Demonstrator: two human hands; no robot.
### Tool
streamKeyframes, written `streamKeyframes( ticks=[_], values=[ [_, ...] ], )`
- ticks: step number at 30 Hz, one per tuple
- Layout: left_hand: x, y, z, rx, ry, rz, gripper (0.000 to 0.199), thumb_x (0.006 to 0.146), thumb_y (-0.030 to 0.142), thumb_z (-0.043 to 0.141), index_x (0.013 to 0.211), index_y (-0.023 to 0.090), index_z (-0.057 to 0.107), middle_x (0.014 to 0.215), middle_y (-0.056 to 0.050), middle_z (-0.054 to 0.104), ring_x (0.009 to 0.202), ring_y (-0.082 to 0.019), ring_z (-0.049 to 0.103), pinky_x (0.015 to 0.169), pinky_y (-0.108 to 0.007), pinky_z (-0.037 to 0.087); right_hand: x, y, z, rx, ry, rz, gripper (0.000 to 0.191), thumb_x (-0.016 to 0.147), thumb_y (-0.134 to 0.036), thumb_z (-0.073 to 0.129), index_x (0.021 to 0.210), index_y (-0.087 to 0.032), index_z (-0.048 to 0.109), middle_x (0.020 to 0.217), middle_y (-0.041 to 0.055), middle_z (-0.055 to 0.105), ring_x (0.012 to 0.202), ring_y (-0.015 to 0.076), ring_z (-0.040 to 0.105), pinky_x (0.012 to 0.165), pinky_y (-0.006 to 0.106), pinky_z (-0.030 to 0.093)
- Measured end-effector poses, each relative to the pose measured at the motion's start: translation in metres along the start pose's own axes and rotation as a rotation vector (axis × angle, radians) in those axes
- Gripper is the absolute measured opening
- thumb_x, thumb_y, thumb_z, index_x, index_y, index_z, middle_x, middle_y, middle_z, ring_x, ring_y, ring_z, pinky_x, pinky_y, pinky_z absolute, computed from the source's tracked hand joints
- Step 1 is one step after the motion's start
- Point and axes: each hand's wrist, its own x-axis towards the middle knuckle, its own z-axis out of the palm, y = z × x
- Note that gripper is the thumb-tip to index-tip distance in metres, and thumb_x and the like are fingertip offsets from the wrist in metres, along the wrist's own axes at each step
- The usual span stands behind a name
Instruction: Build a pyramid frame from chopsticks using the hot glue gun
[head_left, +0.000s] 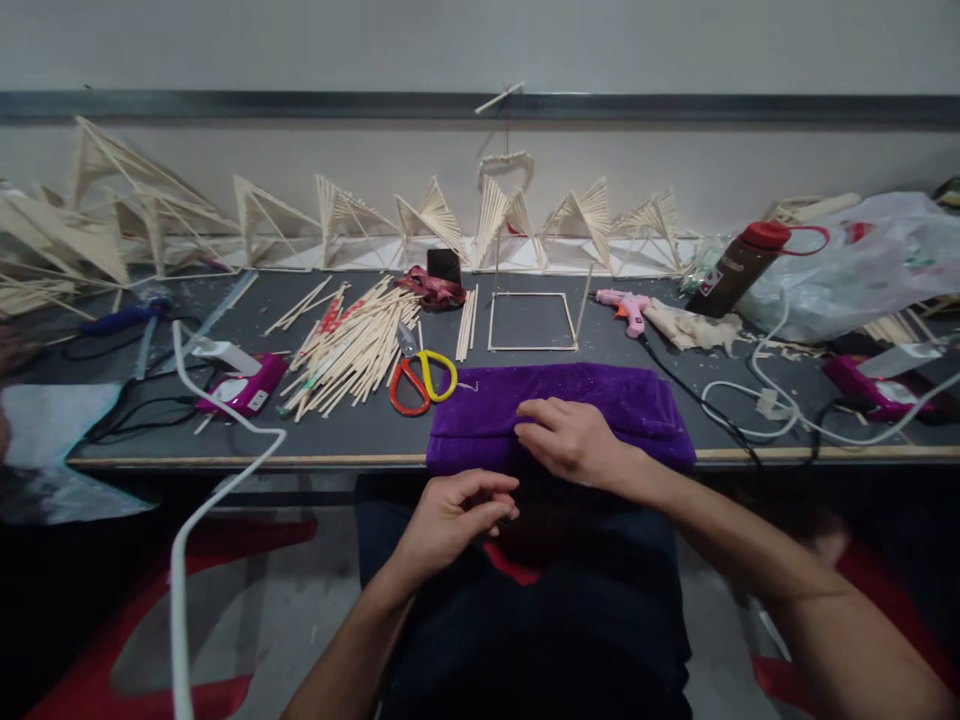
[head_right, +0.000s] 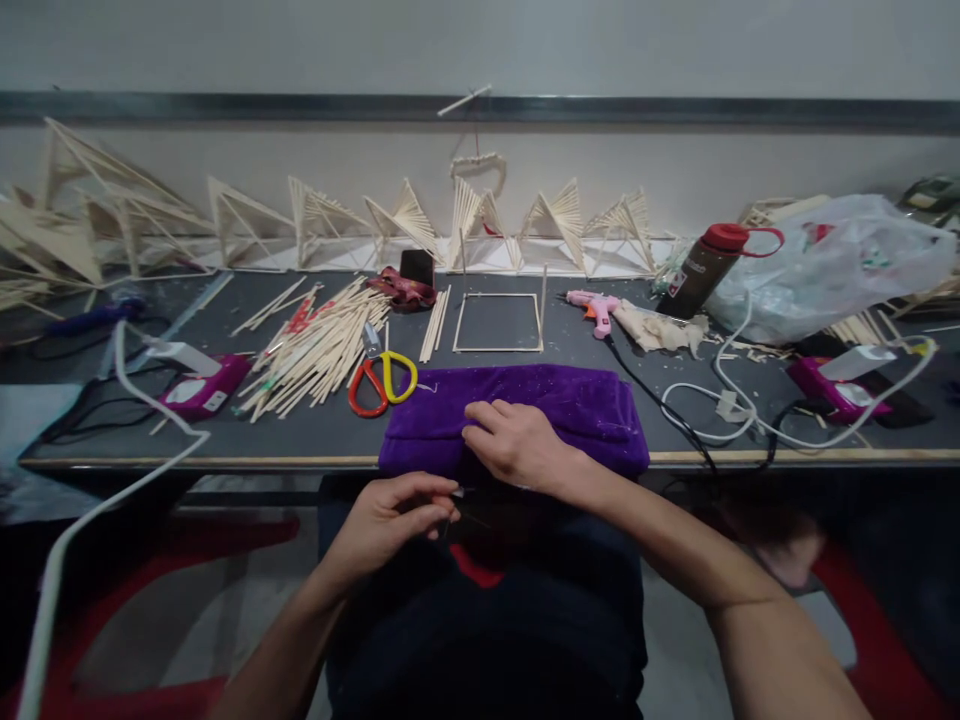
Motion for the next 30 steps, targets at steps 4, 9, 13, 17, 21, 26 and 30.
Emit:
streamKeyframes(
  ticks=[4, 9, 13, 17, 21, 26, 30],
  values=[
    [0.001, 0.006, -0.001, 0.055, 0.007, -0.021, 0.026, 0.085, 0.033, 0.079, 0.105, 0.016, 0.081, 0.080, -0.005, 0.080, 0.069, -0.015, 0.071, 0.060, -0.022, 0.053, 0.016, 0.010, 0.011, 0.014, -0.214, 0.057, 0.032, 0.109, -0.023, 0.046, 0.101, -0.018, 0.077, 0.116, 0.0098, 0.077, 0.085, 0.0166, 0.066, 0.067, 0.032, 0.040],
    [0.005, 0.017, -0.017, 0.282, 0.174, 0.094, 0.029, 0.094, 0.038, 0.065, 0.105, 0.017, 0.081, 0.059, 0.001, 0.067, 0.052, -0.013, 0.060, 0.054, -0.022, 0.048, 0.046, 0.020, 0.015, 0.048, -0.402, 0.086, 0.034, 0.110, -0.025, 0.044, 0.105, -0.016, 0.076, 0.113, 0.0112, 0.075, 0.088, 0.0182, 0.066, 0.067, 0.034, 0.034],
    [0.017, 0.018, -0.050, 0.680, 0.563, 0.381, 0.026, 0.096, 0.030, 0.059, 0.105, 0.021, 0.081, 0.099, -0.006, 0.080, 0.090, -0.020, 0.075, 0.087, -0.031, 0.059, 0.074, 0.025, 0.025, 0.053, -0.479, 0.131, 0.034, 0.109, -0.028, 0.044, 0.117, -0.015, 0.074, 0.117, 0.0127, 0.073, 0.095, 0.0217, 0.068, 0.068, 0.034, 0.037],
    [0.035, 0.011, -0.081, 1.052, 0.640, 0.402, 0.035, 0.099, 0.021, 0.050, 0.119, 0.021, 0.079, 0.128, -0.010, 0.077, 0.115, -0.025, 0.074, 0.099, -0.035, 0.057, 0.100, 0.019, 0.041, 0.078, -0.470, 0.152, 0.036, 0.107, -0.028, 0.046, 0.130, -0.018, 0.071, 0.135, 0.0130, 0.068, 0.105, 0.0245, 0.071, 0.070, 0.034, 0.044],
    [0.044, 0.004, -0.094, 1.241, 0.555, 0.297, 0.031, 0.102, 0.022, 0.054, 0.123, 0.019, 0.077, 0.129, -0.010, 0.077, 0.116, -0.028, 0.074, 0.095, -0.037, 0.058, 0.116, 0.009, 0.054, 0.097, -0.492, 0.130, 0.036, 0.106, -0.032, 0.049, 0.127, -0.019, 0.075, 0.136, 0.0134, 0.067, 0.109, 0.0279, 0.072, 0.074, 0.035, 0.051],
    [0.051, 0.003, -0.102, 1.412, 0.491, 0.353, 0.031, 0.107, 0.026, 0.051, 0.124, 0.019, 0.076, 0.119, -0.011, 0.079, 0.113, -0.026, 0.074, 0.086, -0.031, 0.056, 0.132, -0.002, 0.061, 0.120, -0.552, 0.174, 0.044, 0.109, -0.033, 0.038, 0.118, -0.017, 0.078, 0.130, 0.0171, 0.071, 0.111, 0.0308, 0.073, 0.080, 0.038, 0.057],
    [0.058, 0.002, -0.113, 1.474, 0.561, 0.532, 0.037, 0.108, 0.032, 0.044, 0.124, 0.017, 0.074, 0.116, -0.015, 0.077, 0.104, -0.028, 0.074, 0.073, -0.033, 0.052, 0.151, -0.004, 0.055, 0.240, -0.569, 0.345, 0.054, 0.110, -0.045, 0.035, 0.118, -0.011, 0.077, 0.126, 0.0189, 0.076, 0.110, 0.0312, 0.076, 0.084, 0.038, 0.057]
  ],
)
